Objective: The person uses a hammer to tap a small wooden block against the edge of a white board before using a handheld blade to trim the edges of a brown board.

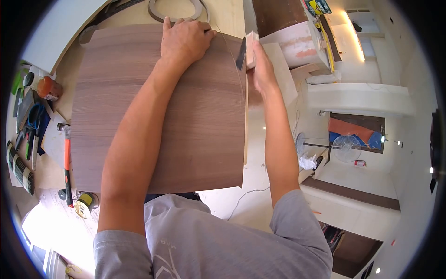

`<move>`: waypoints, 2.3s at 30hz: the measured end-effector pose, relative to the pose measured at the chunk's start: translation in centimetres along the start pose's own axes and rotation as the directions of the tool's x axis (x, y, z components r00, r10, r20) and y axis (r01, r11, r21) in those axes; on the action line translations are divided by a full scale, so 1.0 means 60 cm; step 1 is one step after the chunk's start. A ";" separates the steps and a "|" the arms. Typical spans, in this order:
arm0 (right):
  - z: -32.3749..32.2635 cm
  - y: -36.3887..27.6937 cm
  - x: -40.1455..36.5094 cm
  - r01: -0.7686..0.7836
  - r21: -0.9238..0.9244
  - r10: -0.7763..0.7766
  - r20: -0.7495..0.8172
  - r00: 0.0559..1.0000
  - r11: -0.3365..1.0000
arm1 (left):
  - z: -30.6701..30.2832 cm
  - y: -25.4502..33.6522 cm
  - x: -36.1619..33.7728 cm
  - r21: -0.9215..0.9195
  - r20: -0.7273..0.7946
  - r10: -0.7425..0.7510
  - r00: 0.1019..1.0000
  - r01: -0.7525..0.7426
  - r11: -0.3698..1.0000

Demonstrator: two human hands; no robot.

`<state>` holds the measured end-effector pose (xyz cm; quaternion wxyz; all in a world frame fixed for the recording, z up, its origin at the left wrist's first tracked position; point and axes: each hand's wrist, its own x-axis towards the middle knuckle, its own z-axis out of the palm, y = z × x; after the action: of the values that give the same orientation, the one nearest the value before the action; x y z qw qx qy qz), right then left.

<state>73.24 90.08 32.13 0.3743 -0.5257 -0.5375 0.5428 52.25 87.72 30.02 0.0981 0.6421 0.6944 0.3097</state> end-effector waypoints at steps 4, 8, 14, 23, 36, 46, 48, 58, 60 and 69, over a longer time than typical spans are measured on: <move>-0.006 -0.011 0.070 0.038 -0.067 -0.035 0.038 0.999 0.997 | 0.000 0.000 0.000 -0.016 -0.009 -0.008 1.000 0.008 1.000; -0.005 -0.008 0.078 0.055 -0.098 -0.053 0.025 0.998 0.994 | -0.002 0.002 0.001 -0.010 0.005 -0.011 1.000 0.011 1.000; -0.005 0.004 0.062 0.108 -0.132 -0.104 0.034 0.994 0.985 | 0.002 0.002 0.001 0.012 0.011 -0.019 1.000 0.019 1.000; -0.004 0.015 -0.014 0.184 -0.262 -0.183 0.030 0.983 0.947 | 0.003 -0.003 0.003 0.035 -0.032 0.019 0.999 -0.018 0.999; 0.018 0.022 -0.181 0.237 -0.354 -0.254 0.000 0.967 0.905 | -0.028 0.019 -0.009 -0.078 -0.041 -0.019 0.999 0.016 0.997; 0.000 0.028 -0.193 0.059 -0.123 -0.060 0.002 0.998 0.991 | -0.023 0.017 -0.007 -0.062 -0.039 -0.001 0.999 -0.002 0.998; 0.001 0.015 -0.191 -0.041 0.007 0.040 0.028 0.999 0.999 | -0.013 0.008 -0.005 -0.007 -0.022 0.007 1.000 -0.007 1.000; -0.002 -0.015 -0.094 -0.111 0.030 0.109 0.057 0.992 0.993 | 0.006 -0.004 0.001 0.013 -0.022 0.014 1.000 -0.014 1.000; -0.011 -0.015 -0.059 -0.102 0.005 0.101 0.068 0.993 0.995 | 0.006 -0.004 -0.001 0.006 -0.019 0.016 1.000 -0.016 1.000; 0.005 -0.028 0.078 0.037 -0.273 -0.035 0.012 0.999 0.961 | 0.002 0.003 -0.003 0.043 -0.018 0.019 1.000 -0.018 0.999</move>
<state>71.90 94.79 32.94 0.3059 -0.5606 -0.6180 0.4585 52.53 87.57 29.96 0.0751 0.6476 0.6957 0.3017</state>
